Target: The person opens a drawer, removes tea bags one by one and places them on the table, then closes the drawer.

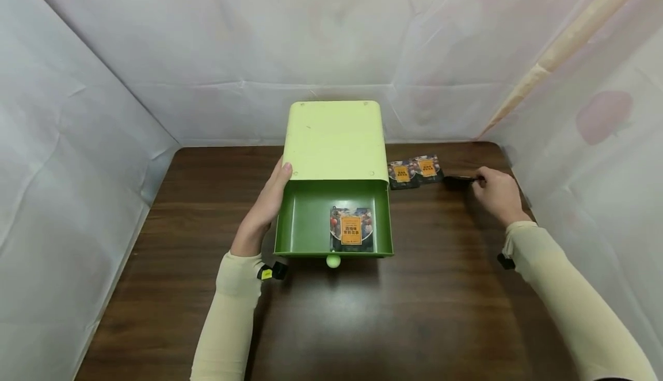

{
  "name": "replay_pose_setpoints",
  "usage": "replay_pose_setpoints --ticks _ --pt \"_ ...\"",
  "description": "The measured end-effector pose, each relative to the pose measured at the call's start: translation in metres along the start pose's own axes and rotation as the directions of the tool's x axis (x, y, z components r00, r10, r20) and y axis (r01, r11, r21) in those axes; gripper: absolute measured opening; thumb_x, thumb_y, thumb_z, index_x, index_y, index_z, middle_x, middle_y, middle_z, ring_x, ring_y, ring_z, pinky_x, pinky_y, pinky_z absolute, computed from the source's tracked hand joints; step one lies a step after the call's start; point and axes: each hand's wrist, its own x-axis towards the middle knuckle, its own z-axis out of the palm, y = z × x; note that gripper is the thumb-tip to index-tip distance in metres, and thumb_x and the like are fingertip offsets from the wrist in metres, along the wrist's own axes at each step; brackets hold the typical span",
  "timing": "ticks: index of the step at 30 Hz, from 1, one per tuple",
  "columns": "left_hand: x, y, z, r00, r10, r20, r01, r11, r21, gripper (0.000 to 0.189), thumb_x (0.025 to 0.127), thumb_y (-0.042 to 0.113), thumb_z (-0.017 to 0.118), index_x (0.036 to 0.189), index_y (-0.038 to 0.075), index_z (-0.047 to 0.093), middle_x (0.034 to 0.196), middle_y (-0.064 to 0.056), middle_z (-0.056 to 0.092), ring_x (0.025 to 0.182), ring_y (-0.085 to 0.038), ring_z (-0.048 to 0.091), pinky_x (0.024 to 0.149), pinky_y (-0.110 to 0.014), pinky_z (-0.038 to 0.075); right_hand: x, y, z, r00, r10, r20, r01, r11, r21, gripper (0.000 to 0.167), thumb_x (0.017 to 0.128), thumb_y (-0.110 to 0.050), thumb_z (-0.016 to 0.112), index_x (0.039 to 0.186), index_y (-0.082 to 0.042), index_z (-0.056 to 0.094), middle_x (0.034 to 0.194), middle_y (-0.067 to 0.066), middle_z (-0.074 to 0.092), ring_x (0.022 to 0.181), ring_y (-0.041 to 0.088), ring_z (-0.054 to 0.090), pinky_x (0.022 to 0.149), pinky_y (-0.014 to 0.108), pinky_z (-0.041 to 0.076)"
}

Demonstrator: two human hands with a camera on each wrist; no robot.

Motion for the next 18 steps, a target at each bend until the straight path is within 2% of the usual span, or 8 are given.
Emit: replay_pose_setpoints --ticks 3,5,8,10,12,15,18 --pt "-0.002 -0.001 0.000 1.000 -0.015 -0.004 0.015 1.000 -0.007 0.059 0.107 0.038 0.021 0.157 0.016 -0.002 0.161 -0.002 -0.002 0.142 -0.019 0.005 0.111 -0.048 0.009 -0.004 0.009 0.002 0.997 0.045 0.064 -0.044 0.999 -0.008 0.007 0.085 0.001 0.064 0.091 -0.001 0.063 0.083 0.018 0.065 0.067 0.032 0.059 0.060 0.051 0.045" --pt "-0.002 -0.002 0.000 1.000 -0.016 -0.007 0.016 1.000 -0.008 0.059 0.107 0.039 0.021 0.157 0.016 -0.002 0.161 -0.003 -0.002 0.142 -0.019 0.006 0.111 -0.048 0.010 -0.006 0.013 0.002 0.988 0.066 0.140 -0.063 0.998 -0.023 0.008 0.085 -0.001 0.064 0.092 -0.002 0.061 0.082 0.016 0.064 0.063 0.029 0.057 0.056 0.049 0.044" --pt "-0.002 -0.003 0.000 1.000 -0.013 -0.012 0.013 1.000 -0.005 0.059 0.108 0.038 0.021 0.157 0.016 -0.001 0.161 -0.003 -0.001 0.142 -0.019 0.007 0.111 -0.048 0.010 -0.007 0.017 0.003 0.960 0.085 0.266 -0.072 0.996 -0.059 0.012 0.087 -0.005 0.061 0.098 -0.002 0.058 0.078 0.013 0.062 0.056 0.025 0.051 0.050 0.045 0.040" --pt "-0.002 -0.003 0.000 1.000 -0.008 -0.011 0.008 1.000 -0.002 0.059 0.108 0.038 0.021 0.157 0.016 -0.001 0.161 -0.003 0.000 0.142 -0.018 0.006 0.111 -0.048 0.009 -0.005 0.019 0.005 0.939 0.093 0.330 -0.070 0.994 -0.082 0.021 0.088 -0.005 0.058 0.109 -0.001 0.058 0.080 0.014 0.062 0.052 0.024 0.047 0.048 0.043 0.037" --pt "-0.001 -0.003 -0.001 1.000 0.000 -0.009 0.000 1.000 0.001 0.058 0.108 0.037 0.021 0.157 0.015 0.000 0.161 -0.003 0.000 0.143 -0.018 0.005 0.111 -0.048 0.008 -0.002 0.021 0.009 0.929 0.085 0.361 -0.046 0.992 -0.115 0.032 0.088 -0.005 0.056 0.120 0.001 0.057 0.091 0.020 0.065 0.053 0.025 0.047 0.048 0.042 0.036" --pt "-0.001 -0.003 0.000 1.000 0.011 -0.003 -0.011 1.000 0.003 0.058 0.108 0.036 0.021 0.157 0.014 -0.001 0.161 -0.003 -0.001 0.143 -0.017 0.003 0.112 -0.048 0.007 0.003 0.024 0.015 0.916 0.082 0.392 -0.025 0.988 -0.149 0.048 0.088 -0.005 0.055 0.135 0.001 0.052 0.116 0.029 0.060 0.053 0.025 0.045 0.050 0.042 0.036" --pt "0.000 -0.003 0.000 1.000 0.008 0.001 -0.008 1.000 0.003 0.058 0.108 0.035 0.020 0.157 0.014 -0.002 0.161 -0.003 -0.002 0.144 -0.017 0.001 0.112 -0.048 0.007 0.009 0.025 0.019 0.899 0.099 0.426 -0.036 0.988 -0.152 0.052 0.088 -0.007 0.055 0.139 0.002 0.050 0.132 0.033 0.048 0.052 0.025 0.043 0.051 0.042 0.036"
